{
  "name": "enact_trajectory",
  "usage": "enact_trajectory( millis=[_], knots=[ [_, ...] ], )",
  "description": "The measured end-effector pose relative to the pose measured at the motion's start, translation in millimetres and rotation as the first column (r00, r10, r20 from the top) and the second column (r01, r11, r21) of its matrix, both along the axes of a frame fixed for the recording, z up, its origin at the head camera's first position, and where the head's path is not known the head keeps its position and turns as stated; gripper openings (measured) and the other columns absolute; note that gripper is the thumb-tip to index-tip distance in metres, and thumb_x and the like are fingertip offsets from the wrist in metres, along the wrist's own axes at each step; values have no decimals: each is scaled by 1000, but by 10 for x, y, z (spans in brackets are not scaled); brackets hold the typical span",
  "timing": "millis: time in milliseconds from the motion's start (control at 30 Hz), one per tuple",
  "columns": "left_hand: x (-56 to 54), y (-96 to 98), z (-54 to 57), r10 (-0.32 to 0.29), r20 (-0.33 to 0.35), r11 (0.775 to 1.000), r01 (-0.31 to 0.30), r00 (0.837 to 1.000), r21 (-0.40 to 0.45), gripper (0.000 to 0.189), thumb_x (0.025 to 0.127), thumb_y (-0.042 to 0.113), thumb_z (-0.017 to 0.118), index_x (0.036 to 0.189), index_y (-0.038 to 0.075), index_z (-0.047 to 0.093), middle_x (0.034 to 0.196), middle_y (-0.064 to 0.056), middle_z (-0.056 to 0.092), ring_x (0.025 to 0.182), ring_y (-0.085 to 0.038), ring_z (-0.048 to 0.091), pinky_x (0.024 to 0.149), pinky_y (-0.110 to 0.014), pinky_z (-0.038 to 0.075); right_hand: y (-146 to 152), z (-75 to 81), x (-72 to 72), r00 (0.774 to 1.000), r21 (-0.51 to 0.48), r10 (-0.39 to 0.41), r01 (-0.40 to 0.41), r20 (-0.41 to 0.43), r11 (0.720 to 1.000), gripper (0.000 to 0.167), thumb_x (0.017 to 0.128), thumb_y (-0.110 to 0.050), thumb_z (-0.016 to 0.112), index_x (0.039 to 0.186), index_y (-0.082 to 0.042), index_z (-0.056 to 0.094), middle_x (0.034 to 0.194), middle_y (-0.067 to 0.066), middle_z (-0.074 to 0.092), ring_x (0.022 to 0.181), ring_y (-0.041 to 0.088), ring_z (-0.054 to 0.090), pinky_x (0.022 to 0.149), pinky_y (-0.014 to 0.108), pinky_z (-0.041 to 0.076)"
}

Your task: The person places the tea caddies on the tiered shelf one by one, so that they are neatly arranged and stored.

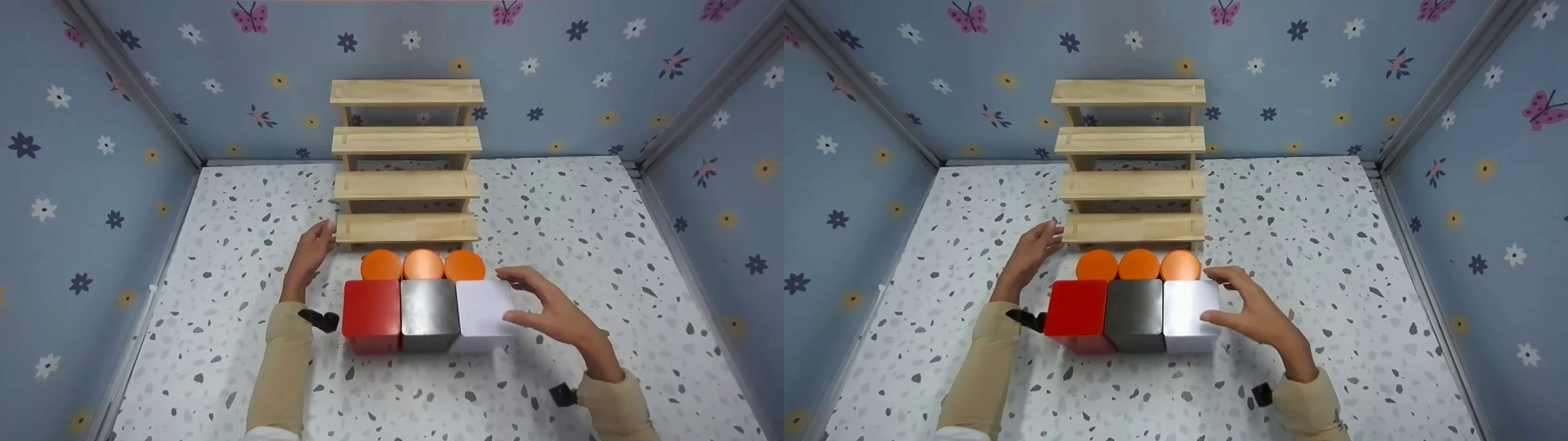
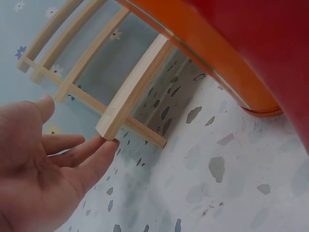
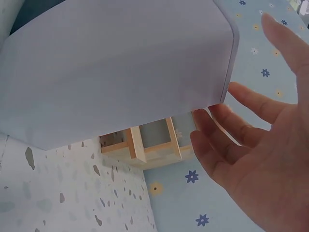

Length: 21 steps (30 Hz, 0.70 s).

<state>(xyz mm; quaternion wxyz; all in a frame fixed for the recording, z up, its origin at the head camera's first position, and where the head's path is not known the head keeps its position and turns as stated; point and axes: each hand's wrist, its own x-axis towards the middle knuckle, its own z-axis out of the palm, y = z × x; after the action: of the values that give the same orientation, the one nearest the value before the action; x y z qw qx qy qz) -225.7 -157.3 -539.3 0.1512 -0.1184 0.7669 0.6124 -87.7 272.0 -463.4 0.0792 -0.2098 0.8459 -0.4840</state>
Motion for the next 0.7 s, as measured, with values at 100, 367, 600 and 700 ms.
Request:
enact_trajectory(
  millis=[100,367,600,700],
  knots=[
    [-8,-18,-37,7,-19,1000,-7,1000,12,57,102,34,41,149,4,29,148,-16,39,130,-29,48,108,-36,41,-35,32,48,1000,7,-3,3,29,1000,71,76,-9,78,139,-14,45,139,0,48,123,20,47,107,29,39],
    [-44,-4,-96,11,-6,999,-10,1000,46,50,98,9,48,146,3,36,143,-16,47,126,-26,51,106,-34,43,-150,240,183,999,3,29,-30,39,1000,88,72,-12,83,145,-4,34,144,11,40,130,25,41,108,16,34],
    [-71,29,-124,19,-26,999,-18,999,50,45,94,1,49,139,2,47,136,-17,52,120,-27,54,104,-35,45,-154,235,232,998,-17,64,-64,-4,998,95,67,-7,85,145,2,31,142,20,38,130,22,38,107,8,28],
    [-79,29,-136,22,-23,999,-21,999,26,45,94,0,49,139,2,47,136,-16,52,121,-26,53,104,-35,45,-162,231,242,998,8,55,-55,-12,998,95,67,-8,85,146,1,31,145,19,37,131,22,37,107,7,27]
  ],
)
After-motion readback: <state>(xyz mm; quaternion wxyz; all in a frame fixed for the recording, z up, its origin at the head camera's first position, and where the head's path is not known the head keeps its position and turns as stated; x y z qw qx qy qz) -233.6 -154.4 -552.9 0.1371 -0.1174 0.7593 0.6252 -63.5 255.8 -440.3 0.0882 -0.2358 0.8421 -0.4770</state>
